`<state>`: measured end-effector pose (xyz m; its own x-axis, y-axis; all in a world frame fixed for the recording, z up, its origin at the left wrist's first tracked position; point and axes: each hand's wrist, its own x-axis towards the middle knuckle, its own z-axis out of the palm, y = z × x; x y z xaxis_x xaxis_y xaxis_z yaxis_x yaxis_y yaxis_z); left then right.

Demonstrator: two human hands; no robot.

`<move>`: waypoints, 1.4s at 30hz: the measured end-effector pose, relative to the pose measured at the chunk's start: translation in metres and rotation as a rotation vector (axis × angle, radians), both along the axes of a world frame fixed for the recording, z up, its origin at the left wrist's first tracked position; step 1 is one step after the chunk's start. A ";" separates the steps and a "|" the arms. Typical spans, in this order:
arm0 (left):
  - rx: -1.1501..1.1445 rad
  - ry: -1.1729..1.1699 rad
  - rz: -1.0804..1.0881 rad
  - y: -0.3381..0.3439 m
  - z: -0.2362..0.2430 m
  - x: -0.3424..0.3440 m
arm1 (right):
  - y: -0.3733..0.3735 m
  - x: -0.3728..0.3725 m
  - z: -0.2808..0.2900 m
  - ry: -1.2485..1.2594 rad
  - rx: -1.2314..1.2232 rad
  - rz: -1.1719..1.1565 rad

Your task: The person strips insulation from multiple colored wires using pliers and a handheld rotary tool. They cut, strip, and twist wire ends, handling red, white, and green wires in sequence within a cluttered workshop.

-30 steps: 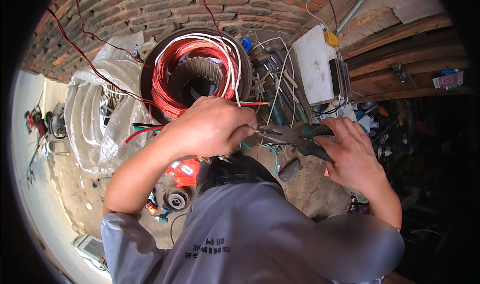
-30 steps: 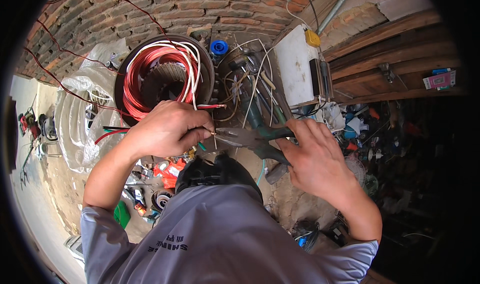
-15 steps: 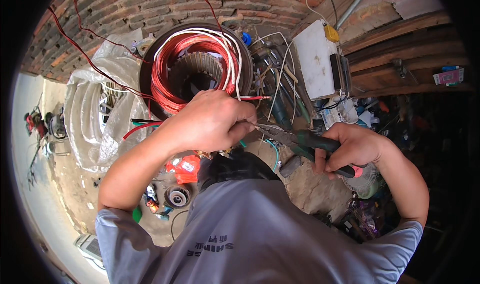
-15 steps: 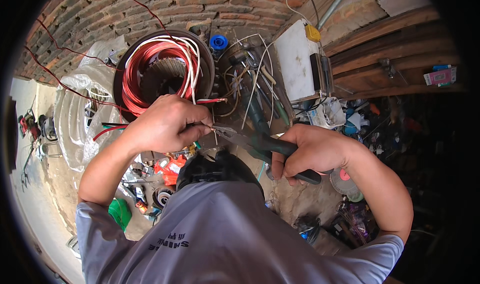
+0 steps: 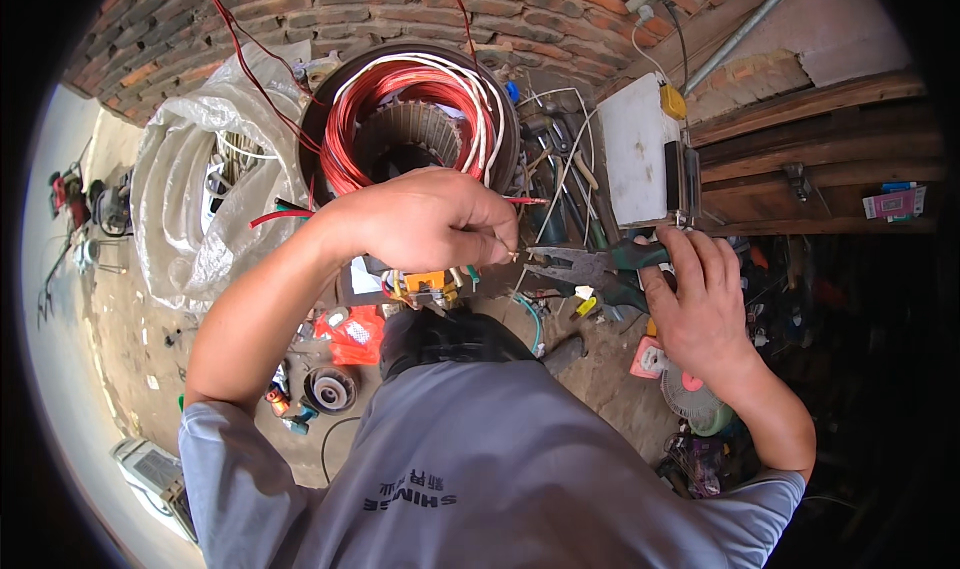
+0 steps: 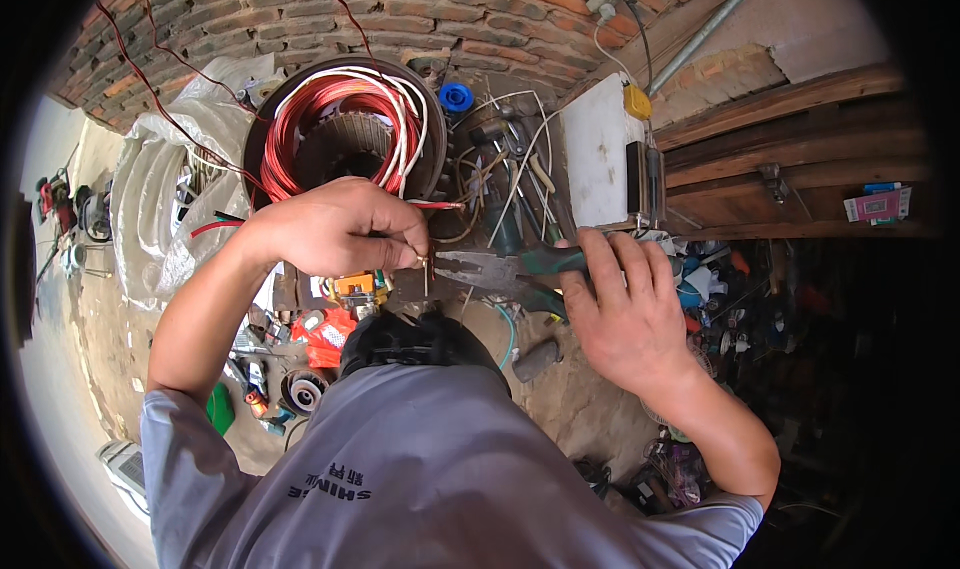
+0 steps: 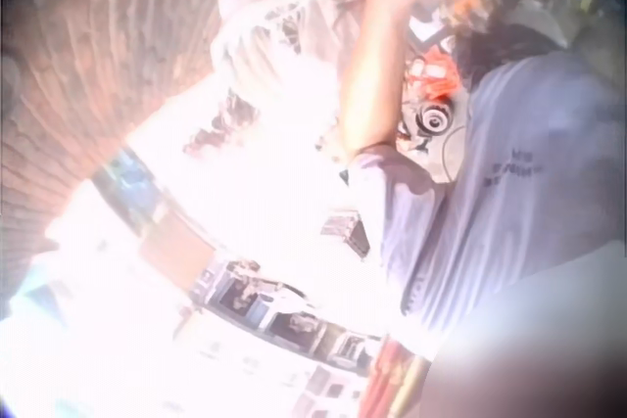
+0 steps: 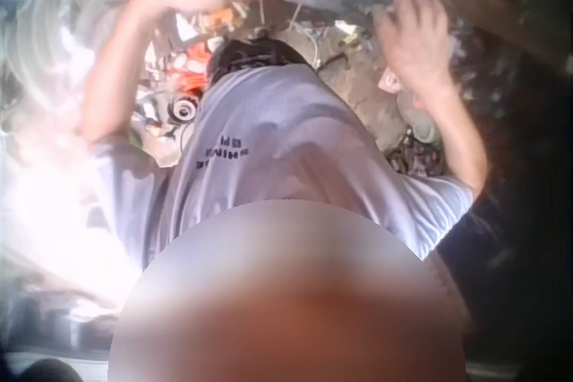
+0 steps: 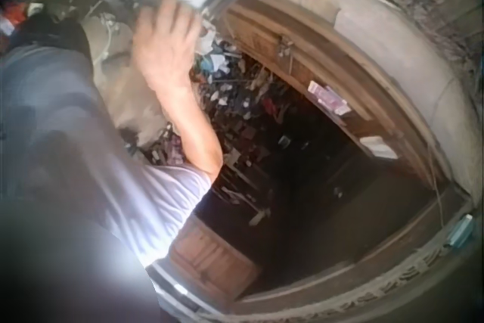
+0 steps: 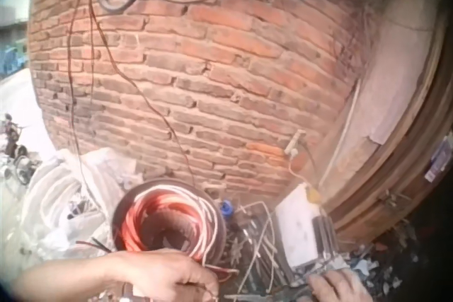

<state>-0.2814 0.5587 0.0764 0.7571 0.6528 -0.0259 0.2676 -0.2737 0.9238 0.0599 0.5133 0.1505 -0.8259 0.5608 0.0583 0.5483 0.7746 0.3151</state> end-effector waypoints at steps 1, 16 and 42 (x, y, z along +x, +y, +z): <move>-0.053 0.033 -0.003 0.001 0.003 0.000 | 0.001 -0.001 -0.001 -0.002 0.023 0.014; -0.084 0.098 -0.059 0.004 0.008 0.002 | 0.003 -0.016 0.009 -0.073 0.255 0.153; 0.286 0.161 0.117 -0.022 -0.002 0.010 | 0.023 -0.030 0.041 -0.119 -0.728 -0.219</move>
<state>-0.2713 0.5370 0.0740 0.6779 0.7329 0.0576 0.4487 -0.4745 0.7573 0.0302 0.5366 0.1910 -0.6694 0.5748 -0.4707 0.7071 0.6873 -0.1662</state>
